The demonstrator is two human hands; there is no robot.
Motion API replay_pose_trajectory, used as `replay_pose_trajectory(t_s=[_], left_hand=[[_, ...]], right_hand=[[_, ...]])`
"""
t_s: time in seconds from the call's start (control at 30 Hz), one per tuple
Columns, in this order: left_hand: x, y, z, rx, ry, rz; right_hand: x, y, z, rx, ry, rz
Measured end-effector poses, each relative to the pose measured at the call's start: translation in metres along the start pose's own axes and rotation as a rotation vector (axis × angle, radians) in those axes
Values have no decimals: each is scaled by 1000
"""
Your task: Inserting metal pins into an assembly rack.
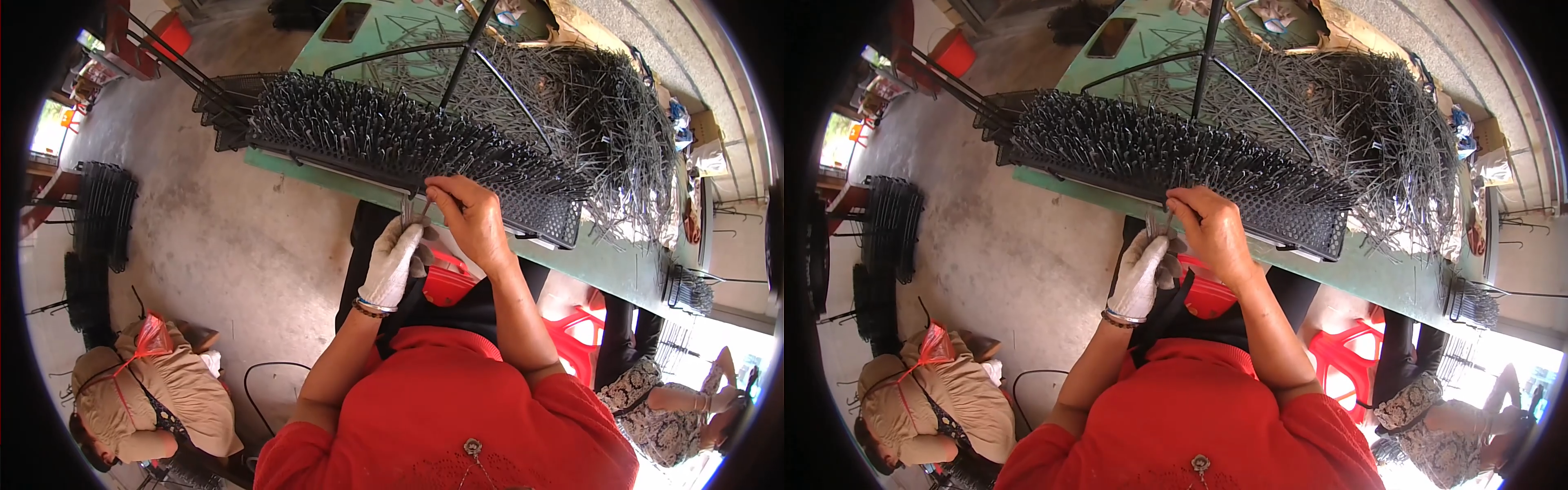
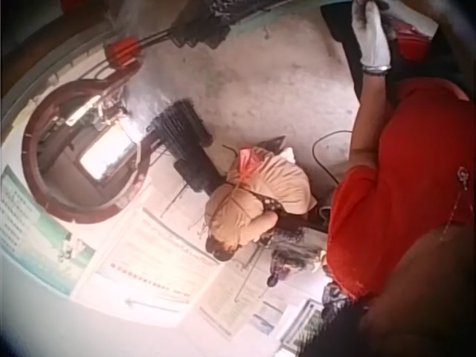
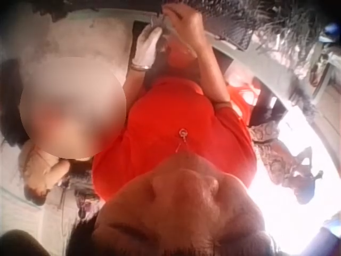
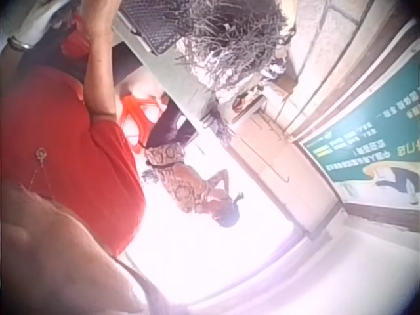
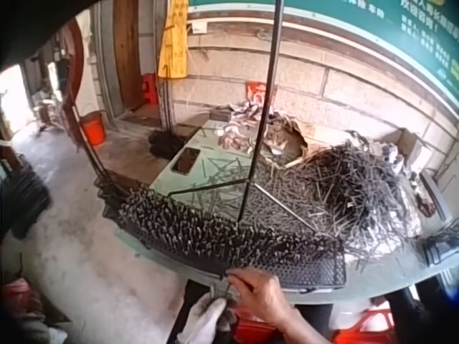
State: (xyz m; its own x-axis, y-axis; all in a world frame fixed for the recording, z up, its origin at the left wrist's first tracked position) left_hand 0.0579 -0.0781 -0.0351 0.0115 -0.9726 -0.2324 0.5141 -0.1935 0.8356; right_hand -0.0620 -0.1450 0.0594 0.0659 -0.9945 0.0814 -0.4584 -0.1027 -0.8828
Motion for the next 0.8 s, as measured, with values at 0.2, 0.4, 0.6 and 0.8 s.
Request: replay_pose_trajectory(t_s=[0.2,0.4,0.6,0.8], left_hand=[[-3,-4,6,-1,-29,-14],[0,-1,4,24,-3,51],[-4,-5,9,51,-30,-1],[2,-17,-15,-242,202,6]], right_hand=[[-6,13,-6,28,56,112],[-9,13,-12,85,96,200],[-9,28,-9,184,63,298],[-7,18,-27,360,194,265]])
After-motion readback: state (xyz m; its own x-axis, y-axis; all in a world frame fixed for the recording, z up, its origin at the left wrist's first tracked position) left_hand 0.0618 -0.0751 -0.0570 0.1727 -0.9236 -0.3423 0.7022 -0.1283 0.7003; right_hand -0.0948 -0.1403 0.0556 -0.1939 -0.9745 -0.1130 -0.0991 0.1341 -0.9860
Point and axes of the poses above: each hand's wrist, its own x-axis towards the middle knuckle, its own z-axis out of the palm, y = z × x, the point moved 8 cm from there along x, towards the middle knuckle, and after that the axes turned 12 degrees about z, right-handed, at the moved point
